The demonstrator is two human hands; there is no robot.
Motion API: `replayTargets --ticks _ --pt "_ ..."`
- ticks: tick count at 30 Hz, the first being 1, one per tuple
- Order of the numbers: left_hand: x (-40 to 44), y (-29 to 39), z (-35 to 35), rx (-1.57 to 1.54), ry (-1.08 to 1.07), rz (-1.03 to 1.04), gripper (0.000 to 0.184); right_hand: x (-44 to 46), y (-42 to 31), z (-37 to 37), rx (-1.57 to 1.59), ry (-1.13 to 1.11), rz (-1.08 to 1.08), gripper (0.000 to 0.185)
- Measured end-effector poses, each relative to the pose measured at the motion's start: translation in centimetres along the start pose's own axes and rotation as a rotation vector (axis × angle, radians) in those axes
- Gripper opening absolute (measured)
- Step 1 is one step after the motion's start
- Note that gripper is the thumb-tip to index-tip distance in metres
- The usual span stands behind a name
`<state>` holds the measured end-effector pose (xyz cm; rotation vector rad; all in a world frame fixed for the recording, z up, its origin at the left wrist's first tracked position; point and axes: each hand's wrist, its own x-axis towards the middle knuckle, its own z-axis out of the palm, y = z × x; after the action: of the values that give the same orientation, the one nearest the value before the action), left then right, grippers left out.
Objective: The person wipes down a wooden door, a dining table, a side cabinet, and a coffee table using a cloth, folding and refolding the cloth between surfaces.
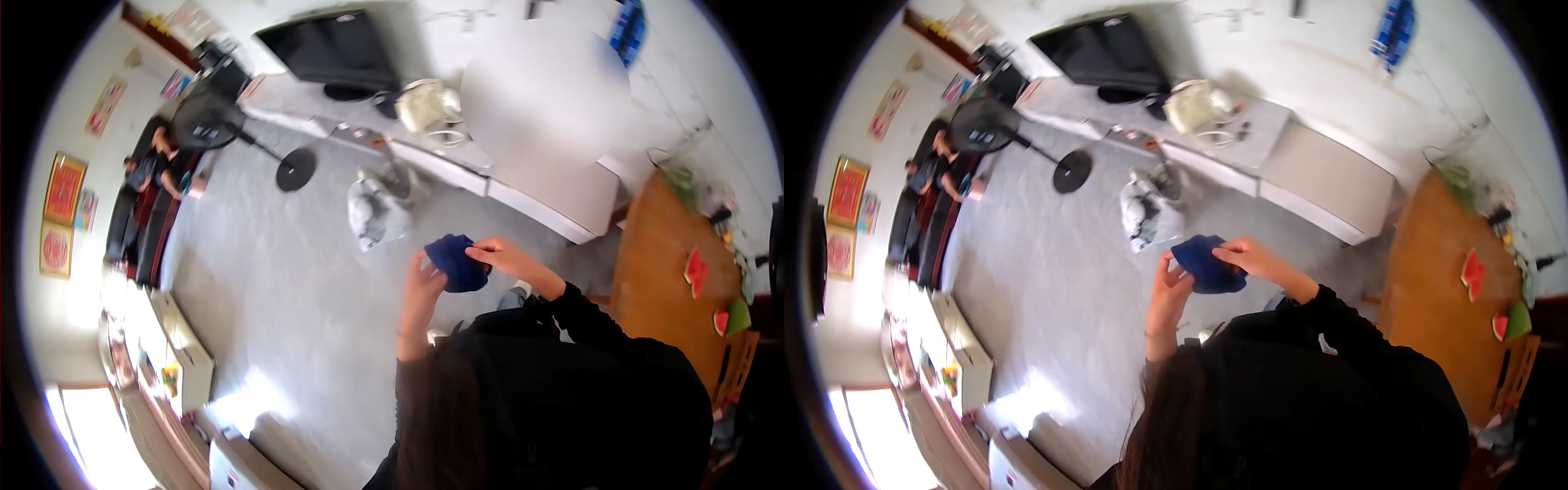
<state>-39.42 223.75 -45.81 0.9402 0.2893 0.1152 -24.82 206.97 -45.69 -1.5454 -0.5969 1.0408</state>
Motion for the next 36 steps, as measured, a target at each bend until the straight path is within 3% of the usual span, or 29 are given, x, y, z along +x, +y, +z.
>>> replayTargets --ticks 2,8,10,12,15,20,24,26,29,30,31,33,36 --pt "-4.8 2.1 -4.4 0.034 0.089 -0.010 0.053 1.9 -0.4 6.0 -0.007 -0.099 0.011 0.038" --pt "-17.9 5.3 -16.0 0.322 0.300 0.024 0.059 6.7 -3.2 23.4 -0.665 -0.197 -0.224 0.037" --pt "-21.4 5.4 -17.8 0.360 0.562 0.028 0.059 8.0 -4.1 27.5 -0.696 -0.289 -0.249 0.037" --pt "-24.1 5.3 -19.5 0.234 0.653 0.121 0.059 9.6 -4.5 31.4 -0.724 -0.374 -0.262 0.038" --pt "-26.5 4.7 -21.3 0.023 0.812 0.259 0.059 12.1 -4.5 36.0 -0.730 -0.521 -0.227 0.037" --pt "-28.0 6.2 -25.9 -0.094 1.086 0.359 0.052 18.6 -4.8 43.7 -0.610 -0.712 -0.426 0.026" --pt "-28.6 10.1 -30.0 -0.213 1.180 0.522 0.045 24.0 -6.7 49.9 -0.451 -0.806 -0.369 0.024" --pt "-28.2 14.1 -32.3 -0.265 1.140 0.627 0.040 26.9 -8.9 52.7 -0.256 -0.916 -0.518 0.024" --pt "-26.5 19.0 -34.6 -0.266 1.364 0.566 0.037 30.6 -12.3 55.6 -0.248 -1.104 -0.461 0.024" --pt "-25.9 20.6 -35.0 -0.128 1.354 0.554 0.041 31.7 -13.0 56.5 -0.264 -1.162 -0.418 0.023" --pt "-25.0 21.4 -36.6 -0.135 1.369 0.556 0.041 33.1 -13.1 57.3 -0.264 -1.179 -0.413 0.023" --pt "-23.3 23.4 -39.7 0.160 1.462 0.468 0.050 35.6 -12.6 58.9 -0.220 -1.123 -0.307 0.022" --pt "-22.8 26.9 -42.6 0.104 1.409 0.440 0.054 38.9 -12.8 61.0 -0.134 -1.121 -0.182 0.024"
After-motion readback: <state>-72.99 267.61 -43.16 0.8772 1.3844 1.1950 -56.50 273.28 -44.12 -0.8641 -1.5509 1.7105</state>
